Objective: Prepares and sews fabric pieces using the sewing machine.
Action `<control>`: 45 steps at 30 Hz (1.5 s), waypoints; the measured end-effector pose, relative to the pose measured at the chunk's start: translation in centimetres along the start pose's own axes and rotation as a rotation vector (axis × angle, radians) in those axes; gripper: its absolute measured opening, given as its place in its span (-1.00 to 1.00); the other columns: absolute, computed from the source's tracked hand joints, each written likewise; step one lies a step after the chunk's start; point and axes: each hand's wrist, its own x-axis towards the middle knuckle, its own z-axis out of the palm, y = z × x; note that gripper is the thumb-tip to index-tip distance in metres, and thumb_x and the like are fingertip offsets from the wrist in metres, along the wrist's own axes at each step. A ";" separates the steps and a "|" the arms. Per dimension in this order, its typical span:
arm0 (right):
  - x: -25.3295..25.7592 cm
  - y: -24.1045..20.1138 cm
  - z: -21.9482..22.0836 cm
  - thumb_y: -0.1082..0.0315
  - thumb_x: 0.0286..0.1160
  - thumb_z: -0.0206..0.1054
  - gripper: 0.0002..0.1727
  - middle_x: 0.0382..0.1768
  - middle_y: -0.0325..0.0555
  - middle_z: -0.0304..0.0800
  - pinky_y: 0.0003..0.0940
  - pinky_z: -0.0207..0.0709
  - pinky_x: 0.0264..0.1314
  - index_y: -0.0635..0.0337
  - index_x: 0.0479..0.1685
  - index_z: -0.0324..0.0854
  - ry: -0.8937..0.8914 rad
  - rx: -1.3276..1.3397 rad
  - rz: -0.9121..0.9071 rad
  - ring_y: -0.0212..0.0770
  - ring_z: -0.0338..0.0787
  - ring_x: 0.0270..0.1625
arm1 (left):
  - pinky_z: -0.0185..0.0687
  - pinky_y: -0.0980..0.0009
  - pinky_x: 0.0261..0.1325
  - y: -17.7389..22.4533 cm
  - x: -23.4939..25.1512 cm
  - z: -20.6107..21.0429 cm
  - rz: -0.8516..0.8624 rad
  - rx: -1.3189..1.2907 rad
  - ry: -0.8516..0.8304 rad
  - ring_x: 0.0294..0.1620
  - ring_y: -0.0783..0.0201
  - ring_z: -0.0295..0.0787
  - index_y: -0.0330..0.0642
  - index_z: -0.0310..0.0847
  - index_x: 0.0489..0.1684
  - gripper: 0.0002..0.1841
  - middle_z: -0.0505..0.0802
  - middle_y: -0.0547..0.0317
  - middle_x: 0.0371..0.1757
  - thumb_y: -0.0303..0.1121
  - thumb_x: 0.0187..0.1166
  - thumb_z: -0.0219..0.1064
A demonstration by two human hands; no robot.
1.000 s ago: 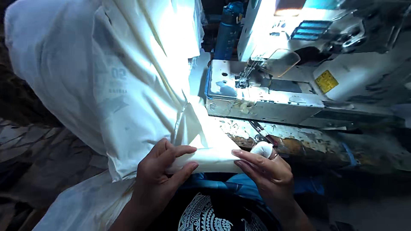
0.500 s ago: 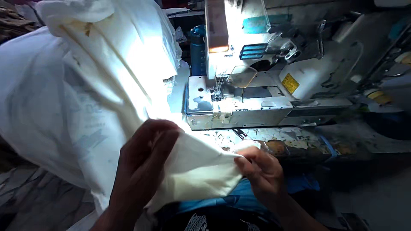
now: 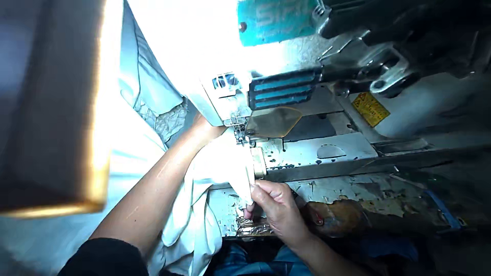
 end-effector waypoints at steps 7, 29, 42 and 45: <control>0.1 0.3 0.6 0.52 0.58 0.07 -0.64 -0.65 -0.43 0.70 -0.66 0.67 -0.37 0.16 -0.63 0.59 0.045 -0.152 -0.010 -0.61 0.73 -0.53 | 0.44 -0.05 0.47 -1.2 0.8 0.8 0.023 -0.019 0.045 0.33 -0.22 0.68 -0.58 0.66 0.17 -0.64 0.79 -0.45 0.17 -0.45 0.52 0.42; -1.0 -3.1 -1.2 0.46 0.70 0.14 -0.91 -0.48 -0.38 0.78 -0.60 0.72 -0.45 0.08 -0.07 0.53 -0.105 -0.043 -0.051 -0.48 0.79 -0.52 | 0.36 0.14 0.41 -0.6 -6.9 2.6 0.418 -0.130 0.645 0.16 0.17 0.74 -0.17 0.87 -0.28 -0.86 0.91 0.10 -0.13 -0.42 0.49 0.35; -5.9 -3.1 0.1 0.28 0.64 0.34 -0.79 -0.20 -0.29 0.88 -0.69 0.64 0.17 0.23 -0.20 0.81 -0.189 -0.465 -0.425 -0.67 0.77 -0.01 | 0.31 0.32 0.46 3.0 -15.0 1.0 0.723 -0.054 0.623 0.17 0.32 0.66 -0.05 0.70 -0.22 -0.89 0.82 0.25 -0.14 -0.30 0.70 0.30; -7.3 -3.5 0.1 0.24 0.64 0.35 -0.74 -0.31 -0.26 0.85 -0.74 0.60 0.05 0.26 -0.30 0.78 -0.148 -0.511 -0.447 -0.67 0.75 -0.12 | 0.33 0.40 0.37 4.4 -16.0 -1.2 0.669 -0.116 0.541 0.18 0.40 0.64 -0.03 0.72 -0.24 -0.86 0.82 0.31 -0.14 -0.24 0.69 0.32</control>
